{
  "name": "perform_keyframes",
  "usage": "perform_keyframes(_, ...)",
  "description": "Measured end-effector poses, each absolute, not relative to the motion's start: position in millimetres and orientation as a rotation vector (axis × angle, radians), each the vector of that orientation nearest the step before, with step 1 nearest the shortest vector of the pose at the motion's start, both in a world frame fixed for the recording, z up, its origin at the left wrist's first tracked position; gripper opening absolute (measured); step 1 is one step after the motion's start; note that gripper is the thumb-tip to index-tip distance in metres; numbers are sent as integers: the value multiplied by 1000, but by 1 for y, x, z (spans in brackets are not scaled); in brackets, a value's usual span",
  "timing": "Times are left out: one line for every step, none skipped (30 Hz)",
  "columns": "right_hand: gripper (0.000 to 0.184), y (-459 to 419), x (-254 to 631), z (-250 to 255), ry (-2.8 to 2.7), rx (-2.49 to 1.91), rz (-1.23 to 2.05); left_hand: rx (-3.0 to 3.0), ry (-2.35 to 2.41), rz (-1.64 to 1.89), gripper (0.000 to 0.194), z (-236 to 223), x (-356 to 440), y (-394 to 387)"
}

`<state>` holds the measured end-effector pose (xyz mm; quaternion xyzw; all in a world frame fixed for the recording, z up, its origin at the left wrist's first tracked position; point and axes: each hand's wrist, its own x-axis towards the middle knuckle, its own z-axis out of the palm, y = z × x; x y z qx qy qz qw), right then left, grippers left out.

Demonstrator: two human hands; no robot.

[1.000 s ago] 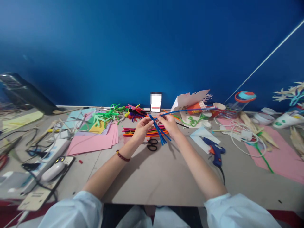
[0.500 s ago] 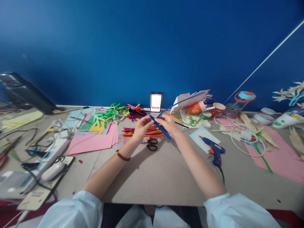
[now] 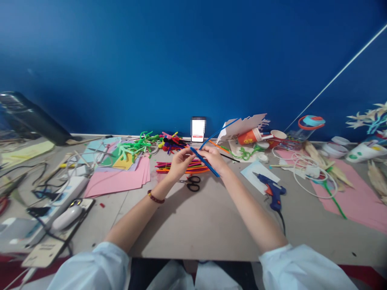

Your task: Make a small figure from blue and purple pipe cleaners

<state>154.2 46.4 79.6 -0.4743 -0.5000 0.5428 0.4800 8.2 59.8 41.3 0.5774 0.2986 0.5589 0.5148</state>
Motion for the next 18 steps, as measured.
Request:
perform_keyframes(17, 46, 154, 80, -1233, -1163, 1311, 1422, 741, 1365, 23, 40, 8, 60)
perform_keyframes(17, 46, 154, 80, -1248, -1167, 1301, 1461, 765, 1389, 21, 40, 8, 60)
perform_keyframes(17, 45, 154, 81, -1263, -1168, 1296, 1503, 786, 1410, 19, 39, 8, 60)
perform_keyframes(17, 45, 154, 81, -1273, -1168, 1299, 1545, 802, 1427, 16, 39, 8, 59)
perform_keyframes(17, 45, 154, 82, -1276, -1165, 1312, 1583, 812, 1441, 14, 39, 8, 58)
perform_keyframes(17, 45, 155, 82, -1273, -1161, 1332, 1613, 816, 1451, 13, 40, 8, 58)
perform_keyframes(17, 46, 155, 81, -1263, -1155, 1356, 1633, 817, 1457, 12, 40, 8, 57)
perform_keyframes(17, 46, 155, 81, -1249, -1145, 1381, 1644, 814, 1462, 12, 41, 8, 56)
perform_keyframes(17, 47, 155, 79, -1232, -1130, 1402, 1648, 812, 1463, 12, 41, 8, 56)
perform_keyframes(18, 48, 155, 78, -1212, -1108, 1421, 1652, 809, 1463, 12, 42, 9, 55)
perform_keyframes(19, 50, 155, 76, -1190, -1084, 1441, 1658, 806, 1463, 13, 42, 9, 55)
perform_keyframes(20, 51, 155, 75, -1167, -1059, 1465, 1667, 807, 1467, 13, 43, 9, 54)
perform_keyframes(20, 52, 154, 73, -1143, -1034, 1495, 1676, 811, 1477, 13, 43, 9, 54)
perform_keyframes(21, 53, 154, 73, -1117, -1009, 1527, 1683, 816, 1488, 12, 43, 9, 53)
perform_keyframes(22, 53, 154, 72, -1092, -985, 1560, 1687, 823, 1500, 12, 43, 9, 52)
perform_keyframes(23, 52, 154, 72, -1070, -961, 1590, 1689, 831, 1511, 12, 43, 9, 52)
perform_keyframes(23, 52, 154, 72, -1052, -939, 1616, 1692, 839, 1518, 12, 44, 9, 51)
perform_keyframes(22, 51, 154, 73, -1036, -919, 1637, 1698, 846, 1519, 11, 44, 9, 51)
